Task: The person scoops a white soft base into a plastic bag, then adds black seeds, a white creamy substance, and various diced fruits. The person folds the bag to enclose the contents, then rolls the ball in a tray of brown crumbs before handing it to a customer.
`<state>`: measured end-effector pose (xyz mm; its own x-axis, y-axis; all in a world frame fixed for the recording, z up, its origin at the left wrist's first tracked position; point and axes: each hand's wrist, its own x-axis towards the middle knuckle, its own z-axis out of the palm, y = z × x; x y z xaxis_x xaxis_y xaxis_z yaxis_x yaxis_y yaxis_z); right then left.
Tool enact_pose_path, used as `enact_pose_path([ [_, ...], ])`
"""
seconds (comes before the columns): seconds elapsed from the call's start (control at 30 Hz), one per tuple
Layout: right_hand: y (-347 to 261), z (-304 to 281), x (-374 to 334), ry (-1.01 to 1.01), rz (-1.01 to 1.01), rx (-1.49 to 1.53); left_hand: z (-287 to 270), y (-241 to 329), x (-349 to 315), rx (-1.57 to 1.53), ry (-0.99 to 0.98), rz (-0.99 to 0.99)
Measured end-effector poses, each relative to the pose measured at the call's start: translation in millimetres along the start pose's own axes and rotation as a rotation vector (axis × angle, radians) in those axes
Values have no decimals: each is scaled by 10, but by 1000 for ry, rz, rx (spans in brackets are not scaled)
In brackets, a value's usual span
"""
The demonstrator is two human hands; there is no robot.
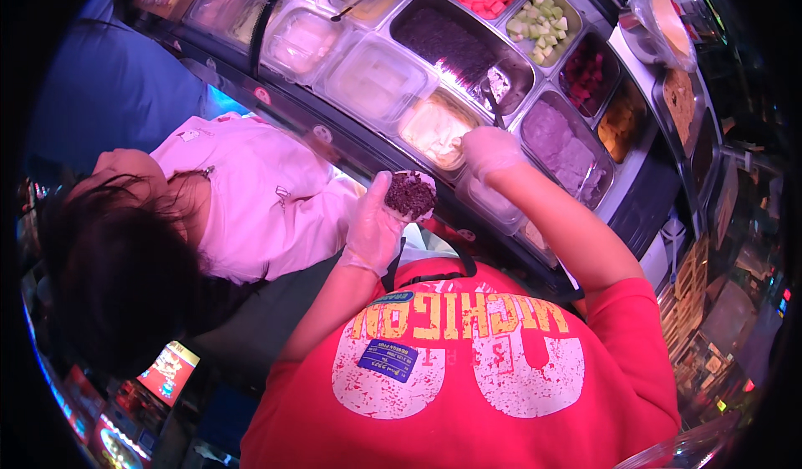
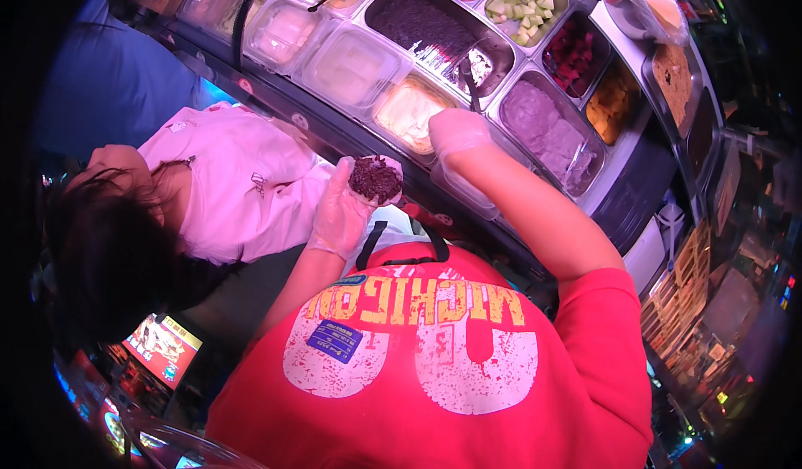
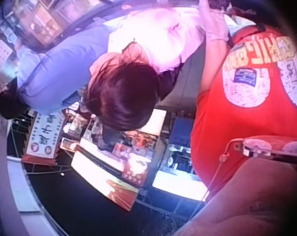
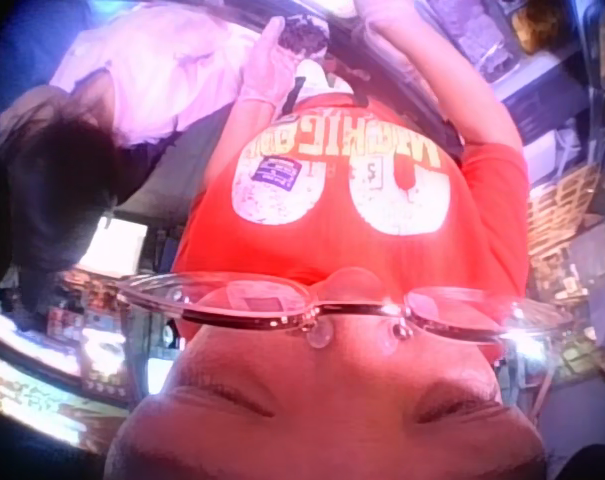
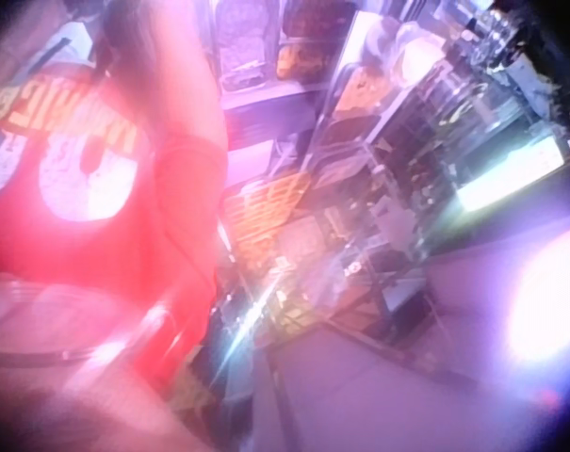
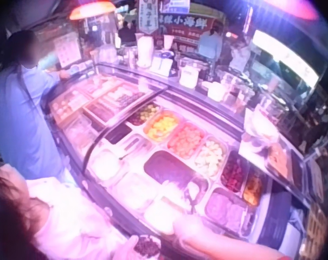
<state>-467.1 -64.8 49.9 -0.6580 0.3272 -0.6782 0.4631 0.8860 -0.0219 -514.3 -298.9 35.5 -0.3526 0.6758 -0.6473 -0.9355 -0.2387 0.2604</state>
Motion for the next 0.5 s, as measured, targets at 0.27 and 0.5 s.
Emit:
enact_pose_path([
  [0.27,602,312,43,-174,134,660,49,5,-38,-150,-53,58],
  [0.5,221,301,-1279,537,82,1229,142,24,365,-196,-286,94],
])
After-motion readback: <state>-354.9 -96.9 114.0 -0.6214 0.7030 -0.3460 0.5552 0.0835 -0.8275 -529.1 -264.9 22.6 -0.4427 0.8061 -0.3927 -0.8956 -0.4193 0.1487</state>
